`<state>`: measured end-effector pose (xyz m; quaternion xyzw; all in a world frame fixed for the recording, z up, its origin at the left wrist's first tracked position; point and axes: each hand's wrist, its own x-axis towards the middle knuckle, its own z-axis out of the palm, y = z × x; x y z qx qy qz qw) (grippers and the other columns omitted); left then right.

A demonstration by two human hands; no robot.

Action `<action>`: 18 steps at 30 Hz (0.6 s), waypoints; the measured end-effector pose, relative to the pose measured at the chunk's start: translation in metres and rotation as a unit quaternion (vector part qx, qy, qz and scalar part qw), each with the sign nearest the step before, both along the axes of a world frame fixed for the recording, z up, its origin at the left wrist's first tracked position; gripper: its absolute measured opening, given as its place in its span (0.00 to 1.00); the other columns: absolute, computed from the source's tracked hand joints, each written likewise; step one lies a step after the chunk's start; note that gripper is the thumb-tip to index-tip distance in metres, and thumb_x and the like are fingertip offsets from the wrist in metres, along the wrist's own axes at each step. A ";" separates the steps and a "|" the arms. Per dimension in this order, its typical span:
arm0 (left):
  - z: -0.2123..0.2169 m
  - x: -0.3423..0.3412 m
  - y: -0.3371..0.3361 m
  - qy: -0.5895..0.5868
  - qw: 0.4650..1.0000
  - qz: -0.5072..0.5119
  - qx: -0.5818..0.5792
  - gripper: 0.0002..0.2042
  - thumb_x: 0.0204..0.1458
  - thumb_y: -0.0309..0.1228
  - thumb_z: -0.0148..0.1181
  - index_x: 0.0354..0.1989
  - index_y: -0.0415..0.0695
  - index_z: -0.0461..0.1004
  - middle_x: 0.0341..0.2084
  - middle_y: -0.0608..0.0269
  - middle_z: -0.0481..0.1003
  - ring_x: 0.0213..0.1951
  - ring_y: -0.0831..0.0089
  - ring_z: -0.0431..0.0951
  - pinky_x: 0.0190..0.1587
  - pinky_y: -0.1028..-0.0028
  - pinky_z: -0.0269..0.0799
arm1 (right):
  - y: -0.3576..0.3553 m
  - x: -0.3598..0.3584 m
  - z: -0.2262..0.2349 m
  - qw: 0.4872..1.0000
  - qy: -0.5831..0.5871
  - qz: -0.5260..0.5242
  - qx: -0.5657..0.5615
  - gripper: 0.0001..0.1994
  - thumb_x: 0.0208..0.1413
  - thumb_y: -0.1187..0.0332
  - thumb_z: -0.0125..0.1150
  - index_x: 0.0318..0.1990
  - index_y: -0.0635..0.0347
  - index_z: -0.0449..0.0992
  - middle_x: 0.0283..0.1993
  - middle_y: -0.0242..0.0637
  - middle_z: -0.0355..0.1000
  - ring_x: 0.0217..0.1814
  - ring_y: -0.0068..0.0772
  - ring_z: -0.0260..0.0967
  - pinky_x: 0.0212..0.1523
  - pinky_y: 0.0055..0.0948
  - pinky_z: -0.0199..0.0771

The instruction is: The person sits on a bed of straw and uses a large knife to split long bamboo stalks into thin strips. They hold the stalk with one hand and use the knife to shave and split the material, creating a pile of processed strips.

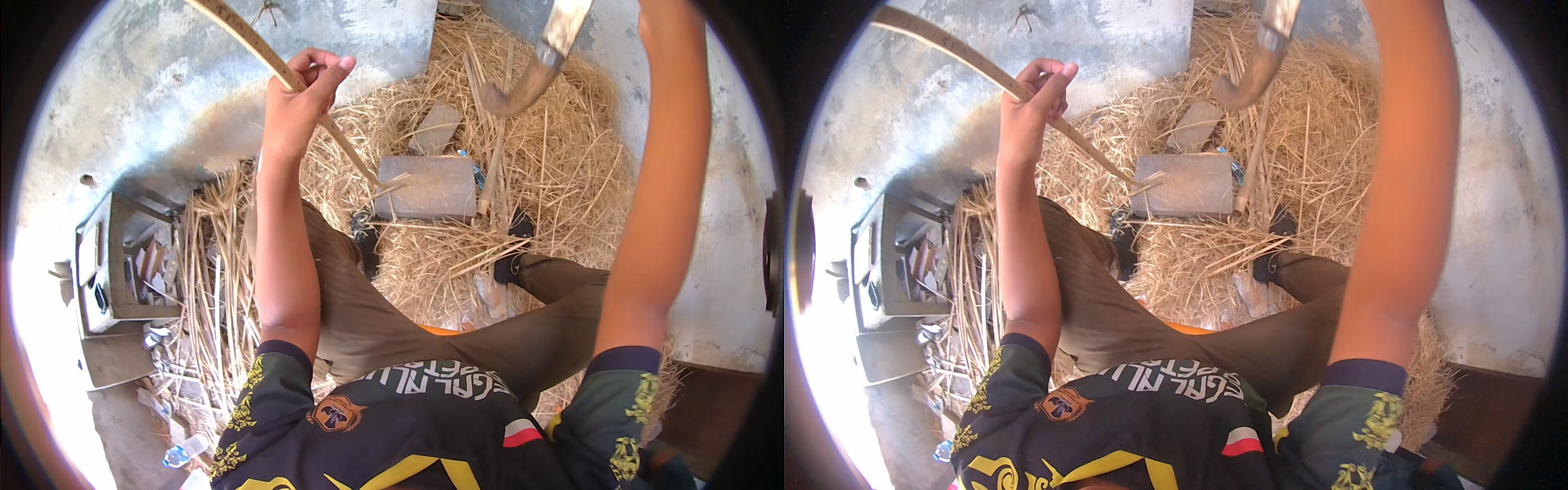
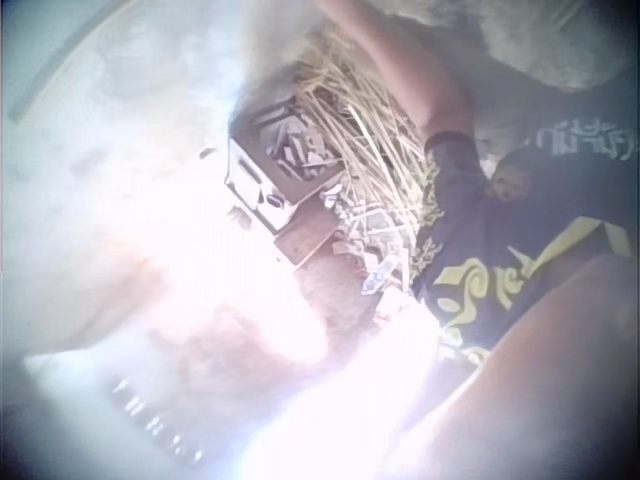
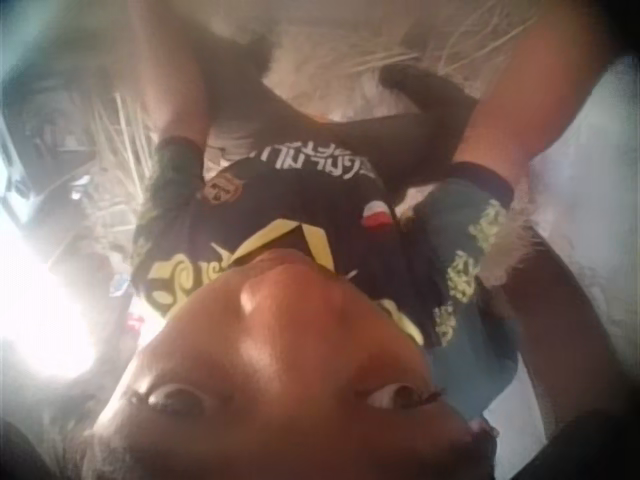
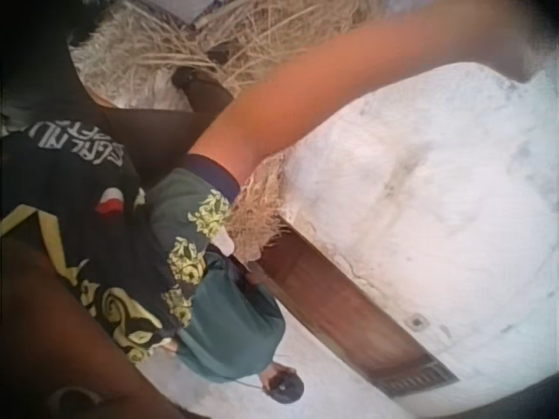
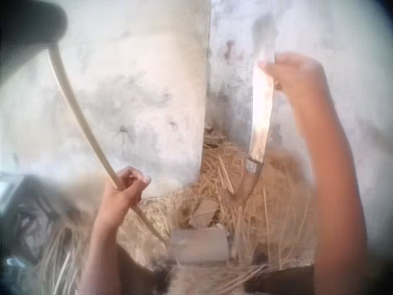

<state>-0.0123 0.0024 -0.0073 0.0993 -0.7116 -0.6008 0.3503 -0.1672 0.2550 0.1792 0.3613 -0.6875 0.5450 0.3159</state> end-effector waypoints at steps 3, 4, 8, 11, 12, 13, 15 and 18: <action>-0.002 0.003 -0.001 -0.003 1.000 -0.002 -0.022 0.09 0.57 0.34 0.68 0.32 0.44 0.75 0.15 0.80 0.65 0.19 0.88 0.60 0.24 0.82 0.52 | 0.001 -0.037 -0.073 0.995 -0.067 -0.015 -0.072 0.12 0.56 0.65 0.71 0.41 0.65 0.83 0.32 0.29 0.79 0.27 0.14 0.66 0.28 0.17 0.64; -0.001 0.001 -0.001 -0.005 0.999 -0.004 -0.034 0.09 0.57 0.34 0.69 0.32 0.45 0.75 0.15 0.80 0.65 0.19 0.88 0.60 0.24 0.82 0.52 | -0.001 -0.029 -0.094 0.993 -0.084 -0.009 -0.088 0.11 0.55 0.67 0.72 0.40 0.67 0.83 0.32 0.30 0.79 0.28 0.15 0.68 0.30 0.16 0.65; 0.002 -0.001 0.002 -0.025 0.998 0.004 -0.060 0.10 0.58 0.37 0.68 0.31 0.46 0.75 0.15 0.81 0.64 0.20 0.90 0.59 0.25 0.82 0.52 | 0.002 -0.022 -0.130 0.981 -0.158 -0.063 0.088 0.11 0.54 0.68 0.71 0.39 0.66 0.83 0.34 0.36 0.81 0.34 0.25 0.77 0.38 0.25 0.74; -0.002 0.000 -0.001 -0.014 0.998 0.009 -0.055 0.10 0.57 0.38 0.67 0.31 0.47 0.75 0.15 0.81 0.64 0.20 0.90 0.60 0.25 0.81 0.52 | 0.002 -0.017 -0.116 0.976 -0.165 -0.076 0.122 0.10 0.54 0.69 0.71 0.41 0.66 0.83 0.36 0.38 0.82 0.35 0.25 0.77 0.39 0.24 0.75; -0.002 0.000 -0.002 -0.018 0.998 0.012 -0.054 0.10 0.57 0.38 0.67 0.31 0.47 0.75 0.15 0.81 0.64 0.20 0.90 0.60 0.25 0.81 0.52 | 0.003 -0.015 -0.107 0.974 -0.173 -0.081 0.122 0.10 0.54 0.70 0.71 0.42 0.66 0.83 0.36 0.39 0.82 0.35 0.25 0.77 0.40 0.23 0.75; -0.004 0.001 -0.003 -0.019 0.998 0.016 -0.054 0.11 0.57 0.39 0.67 0.31 0.47 0.75 0.14 0.81 0.64 0.20 0.90 0.60 0.26 0.81 0.52 | 0.005 -0.019 -0.102 0.983 -0.155 -0.056 0.085 0.11 0.55 0.69 0.71 0.43 0.64 0.83 0.38 0.40 0.82 0.38 0.24 0.77 0.44 0.21 0.74; -0.004 0.002 -0.004 -0.020 0.998 0.024 -0.055 0.11 0.56 0.40 0.68 0.31 0.47 0.76 0.14 0.81 0.64 0.20 0.89 0.60 0.26 0.81 0.51 | 0.003 -0.011 -0.091 0.987 -0.156 -0.031 0.011 0.11 0.55 0.68 0.71 0.42 0.64 0.83 0.39 0.40 0.81 0.40 0.24 0.77 0.45 0.21 0.73; 0.001 0.009 0.004 -0.031 0.998 0.039 -0.039 0.10 0.55 0.38 0.69 0.30 0.47 0.76 0.14 0.81 0.64 0.20 0.89 0.60 0.26 0.80 0.51 | 0.001 0.012 -0.122 0.982 -0.169 -0.079 0.001 0.11 0.53 0.69 0.73 0.40 0.66 0.82 0.36 0.39 0.80 0.40 0.27 0.76 0.44 0.26 0.73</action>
